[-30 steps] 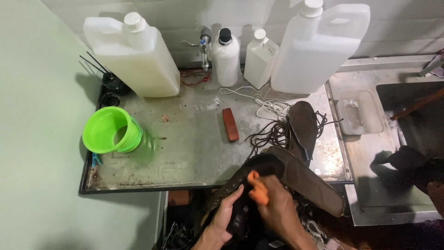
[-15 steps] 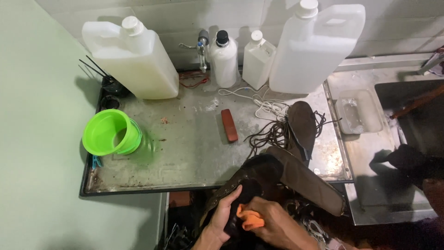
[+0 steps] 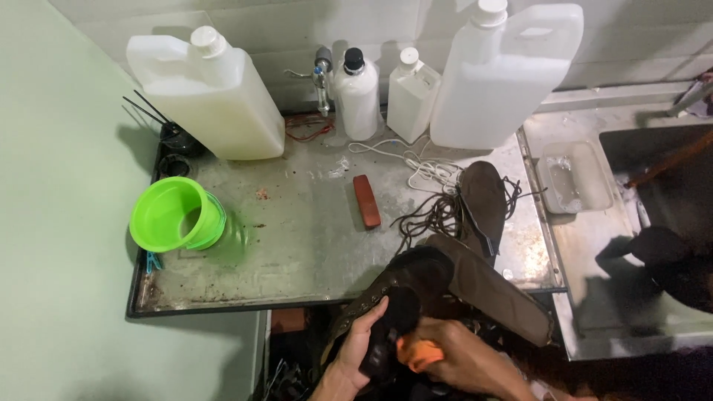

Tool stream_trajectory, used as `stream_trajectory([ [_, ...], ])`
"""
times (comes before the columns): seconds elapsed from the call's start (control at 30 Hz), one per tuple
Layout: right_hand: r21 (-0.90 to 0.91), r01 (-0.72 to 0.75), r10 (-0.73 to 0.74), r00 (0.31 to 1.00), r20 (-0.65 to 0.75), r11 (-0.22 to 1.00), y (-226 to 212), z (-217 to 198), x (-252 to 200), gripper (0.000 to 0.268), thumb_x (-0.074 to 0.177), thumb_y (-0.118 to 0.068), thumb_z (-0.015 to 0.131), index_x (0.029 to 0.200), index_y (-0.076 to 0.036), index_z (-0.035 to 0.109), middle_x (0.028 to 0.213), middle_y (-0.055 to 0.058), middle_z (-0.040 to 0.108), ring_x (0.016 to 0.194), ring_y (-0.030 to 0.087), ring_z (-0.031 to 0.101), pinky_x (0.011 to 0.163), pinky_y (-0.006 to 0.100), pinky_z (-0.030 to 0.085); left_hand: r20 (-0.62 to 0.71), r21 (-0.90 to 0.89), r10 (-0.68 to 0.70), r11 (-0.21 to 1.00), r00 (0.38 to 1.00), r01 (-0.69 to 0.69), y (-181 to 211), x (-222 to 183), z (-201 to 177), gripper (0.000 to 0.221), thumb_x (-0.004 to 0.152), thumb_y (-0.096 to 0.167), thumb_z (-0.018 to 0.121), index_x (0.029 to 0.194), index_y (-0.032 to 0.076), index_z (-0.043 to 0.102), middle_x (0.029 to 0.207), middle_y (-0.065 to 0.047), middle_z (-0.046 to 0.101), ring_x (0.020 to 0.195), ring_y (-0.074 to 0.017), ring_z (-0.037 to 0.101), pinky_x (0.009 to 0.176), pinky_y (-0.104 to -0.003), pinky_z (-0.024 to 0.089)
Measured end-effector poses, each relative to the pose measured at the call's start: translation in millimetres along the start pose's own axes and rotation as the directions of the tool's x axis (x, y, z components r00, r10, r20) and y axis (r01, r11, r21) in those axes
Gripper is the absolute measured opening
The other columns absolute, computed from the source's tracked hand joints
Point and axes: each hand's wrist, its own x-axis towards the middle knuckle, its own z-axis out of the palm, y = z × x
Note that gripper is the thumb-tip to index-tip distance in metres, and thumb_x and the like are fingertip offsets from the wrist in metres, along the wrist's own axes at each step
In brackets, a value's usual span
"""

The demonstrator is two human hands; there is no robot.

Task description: Cleaning a leather boot with a cloth and using a small hand tool to perform repairs on the shoe.

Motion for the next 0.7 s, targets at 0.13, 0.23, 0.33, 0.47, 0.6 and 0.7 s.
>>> stream_trajectory([
  [0.13, 0.274, 0.010, 0.093, 0.928, -0.360, 0.962, 46, 1, 3, 0.019, 0.074, -0.006, 0.081, 0.091, -0.012, 0.086, 0.095, 0.004, 0.083, 0.080, 0.013, 0.078, 0.075, 0.025, 0.061, -0.004, 0.077, 0.052, 0.996, 0.999, -0.052, -1, -2, -4, 0.041, 0.093, 0.036, 0.067, 0.122, 0.007, 0.075, 0.108, -0.012, 0.077, 0.089, -0.0266, 0.073, 0.078, -0.037, 0.060],
  [0.23, 0.155, -0.109, 0.190, 0.598, -0.779, 0.982, 60, 19, 18, 0.029, 0.077, -0.005, 0.069, 0.105, -0.010, 0.076, 0.092, 0.005, 0.080, 0.086, 0.017, 0.072, 0.076, 0.029, 0.054, -0.005, 0.055, 0.038, 0.998, 0.999, -0.037, -3, -3, 3, 0.048, 0.095, 0.031, 0.062, 0.133, 0.002, 0.070, 0.127, -0.016, 0.072, 0.113, -0.0300, 0.067, 0.101, -0.040, 0.053],
  [0.33, -0.037, 0.003, -0.023, 0.831, -0.556, 0.999, 27, 29, 17, 0.017, 0.086, -0.027, 0.074, 0.097, -0.016, 0.066, 0.080, 0.000, 0.070, 0.066, 0.013, 0.066, 0.059, 0.032, 0.050, 0.104, 0.034, 0.039, 0.999, 0.994, -0.042, -4, 9, -13, 0.051, 0.096, 0.036, 0.058, 0.139, 0.009, 0.066, 0.123, -0.016, 0.070, 0.110, -0.0264, 0.066, 0.102, -0.037, 0.050],
  [0.47, 0.121, 0.095, -0.053, 0.949, -0.311, 0.988, 12, 22, 14, 0.020, 0.084, -0.016, 0.071, 0.100, -0.017, 0.082, 0.096, 0.000, 0.077, 0.084, 0.013, 0.073, 0.076, 0.029, 0.052, 0.173, 0.081, -0.055, 0.996, 0.983, 0.042, -6, 16, -26, 0.045, 0.094, 0.044, 0.066, 0.109, 0.001, 0.072, 0.097, -0.017, 0.074, 0.085, -0.0293, 0.071, 0.079, -0.037, 0.057],
  [0.6, 0.049, -0.049, 0.069, 0.713, -0.698, 0.998, 29, 26, 28, 0.032, 0.086, -0.023, 0.072, 0.116, -0.014, 0.077, 0.108, 0.004, 0.079, 0.098, 0.018, 0.075, 0.078, 0.031, 0.056, 0.000, 0.105, -0.015, 0.994, 1.000, 0.015, -4, 4, -11, 0.043, 0.092, 0.042, 0.070, 0.110, 0.004, 0.076, 0.095, -0.015, 0.076, 0.081, -0.0285, 0.072, 0.075, -0.037, 0.059],
  [0.7, -0.129, 0.166, -0.206, 0.883, -0.421, 0.978, 14, 28, 17, 0.040, 0.075, -0.001, 0.064, 0.111, -0.013, 0.075, 0.100, 0.006, 0.071, 0.089, 0.021, 0.071, 0.073, 0.032, 0.053, 0.070, 0.117, 0.119, 0.985, 0.990, -0.127, -7, 38, -45, 0.067, 0.093, 0.042, 0.063, 0.148, 0.006, 0.054, 0.086, -0.005, 0.062, 0.079, -0.0166, 0.059, 0.080, -0.032, 0.048],
])
